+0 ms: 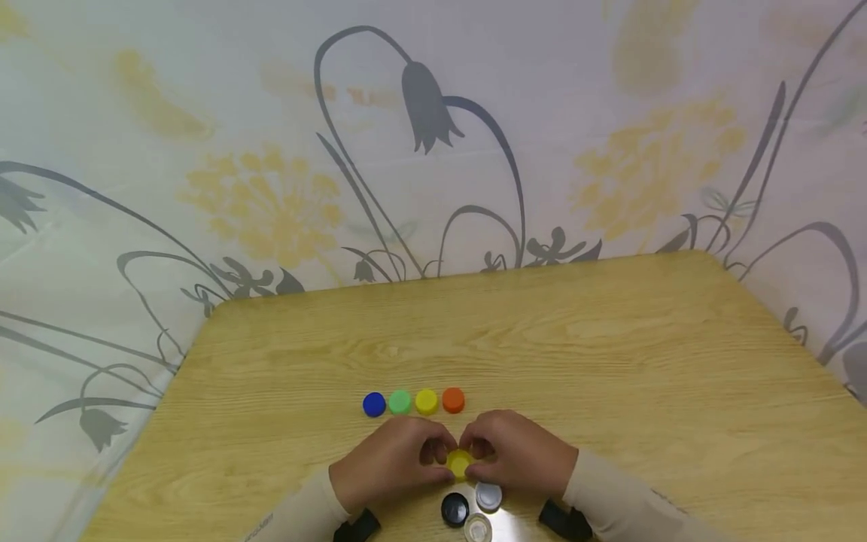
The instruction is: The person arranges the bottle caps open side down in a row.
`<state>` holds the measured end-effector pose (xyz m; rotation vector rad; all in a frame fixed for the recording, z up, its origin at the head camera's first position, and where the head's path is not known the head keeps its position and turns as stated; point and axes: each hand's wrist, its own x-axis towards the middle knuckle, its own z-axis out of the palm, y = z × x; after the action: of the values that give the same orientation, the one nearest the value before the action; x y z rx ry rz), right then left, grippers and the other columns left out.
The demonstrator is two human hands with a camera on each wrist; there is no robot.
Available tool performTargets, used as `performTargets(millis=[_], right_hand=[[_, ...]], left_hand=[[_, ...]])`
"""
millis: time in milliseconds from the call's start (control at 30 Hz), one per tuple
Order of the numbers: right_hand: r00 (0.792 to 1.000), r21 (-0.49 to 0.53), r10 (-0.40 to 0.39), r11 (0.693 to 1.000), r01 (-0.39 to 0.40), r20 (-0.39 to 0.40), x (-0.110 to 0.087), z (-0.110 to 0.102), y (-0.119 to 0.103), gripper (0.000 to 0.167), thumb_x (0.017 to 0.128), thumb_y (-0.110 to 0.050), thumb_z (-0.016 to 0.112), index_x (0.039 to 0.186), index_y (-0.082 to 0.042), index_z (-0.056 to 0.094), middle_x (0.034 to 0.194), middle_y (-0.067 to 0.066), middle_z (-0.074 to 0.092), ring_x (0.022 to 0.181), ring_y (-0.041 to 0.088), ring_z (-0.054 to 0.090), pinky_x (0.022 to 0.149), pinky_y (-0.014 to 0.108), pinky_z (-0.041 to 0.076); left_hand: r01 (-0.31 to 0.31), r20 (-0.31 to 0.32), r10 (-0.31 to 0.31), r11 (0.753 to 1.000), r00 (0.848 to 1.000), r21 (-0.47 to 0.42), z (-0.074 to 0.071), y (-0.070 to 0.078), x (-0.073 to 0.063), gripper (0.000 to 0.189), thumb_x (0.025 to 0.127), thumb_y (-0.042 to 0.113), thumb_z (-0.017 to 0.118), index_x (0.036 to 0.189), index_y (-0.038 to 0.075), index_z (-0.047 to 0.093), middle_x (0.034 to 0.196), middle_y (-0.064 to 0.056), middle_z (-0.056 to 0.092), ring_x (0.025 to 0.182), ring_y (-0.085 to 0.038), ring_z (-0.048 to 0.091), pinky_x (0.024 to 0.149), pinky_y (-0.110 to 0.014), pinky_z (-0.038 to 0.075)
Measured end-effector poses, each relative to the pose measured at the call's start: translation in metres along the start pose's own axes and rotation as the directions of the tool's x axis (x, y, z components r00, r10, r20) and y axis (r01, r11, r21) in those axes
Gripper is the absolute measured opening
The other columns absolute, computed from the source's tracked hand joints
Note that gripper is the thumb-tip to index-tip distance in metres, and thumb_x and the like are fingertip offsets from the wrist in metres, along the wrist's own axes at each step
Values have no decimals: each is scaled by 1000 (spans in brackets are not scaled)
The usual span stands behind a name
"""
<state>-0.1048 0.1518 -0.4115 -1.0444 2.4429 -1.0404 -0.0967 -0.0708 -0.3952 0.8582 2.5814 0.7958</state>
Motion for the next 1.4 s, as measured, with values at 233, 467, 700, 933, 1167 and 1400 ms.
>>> performTargets(millis=[233, 467, 700, 933, 1167, 1400], right_hand=[[1000, -6, 19, 1000, -19, 7, -2, 0, -2, 17, 88, -19, 76, 104, -13, 73, 89, -14, 63, 78, -5, 53, 69, 19, 50], [1000, -6, 4, 1000, -4, 5, -1, -1, -1, 17, 89, -18, 76, 105, -13, 73, 90, -15, 63, 78, -5, 53, 68, 19, 49], [1000, 6, 0, 1000, 0, 8, -1, -1, 1, 16, 89, -18, 76, 104, -13, 72, 90, -14, 63, 79, -5, 53, 68, 19, 50], [1000, 23, 2, 1000, -2, -2, -1, 0, 1, 17, 87, -16, 76, 103, -13, 73, 89, -14, 63, 78, -5, 53, 68, 19, 50], [1000, 34, 20, 999, -21, 17, -1, -1, 1, 21, 86, -18, 79, 105, -12, 73, 94, -12, 66, 81, -5, 55, 69, 19, 52], [999, 23, 22, 999, -23, 26, 0, -1, 1, 22, 87, -19, 78, 106, -11, 73, 92, -13, 65, 79, -6, 54, 68, 19, 51]], left_hand=[[-5, 0, 5, 1000, 1000, 8, 2, -2, 0, 25, 82, 24, 83, 104, 14, 75, 80, 15, 68, 70, 10, 54, 68, -9, 46], [-14, -3, 14, 1000, 1000, 9, 1, -3, 1, 24, 83, 24, 83, 103, 14, 75, 81, 14, 69, 71, 10, 55, 68, -9, 46], [-9, 10, 9, 1000, 1000, -8, 1, -3, 2, 25, 83, 24, 83, 104, 14, 75, 81, 14, 69, 72, 10, 55, 69, -9, 47], [-9, 6, 9, 1000, 1000, -14, 2, -4, 2, 23, 83, 23, 83, 102, 14, 75, 80, 14, 68, 71, 10, 55, 68, -8, 46], [-20, -13, 20, 1000, 1000, -9, 2, -3, 1, 20, 83, 22, 83, 100, 14, 75, 77, 15, 67, 69, 11, 54, 67, -8, 45], [-24, -12, 24, 1000, 1000, 8, 2, -3, 1, 21, 84, 23, 82, 101, 13, 75, 77, 15, 67, 68, 11, 54, 66, -8, 45]])
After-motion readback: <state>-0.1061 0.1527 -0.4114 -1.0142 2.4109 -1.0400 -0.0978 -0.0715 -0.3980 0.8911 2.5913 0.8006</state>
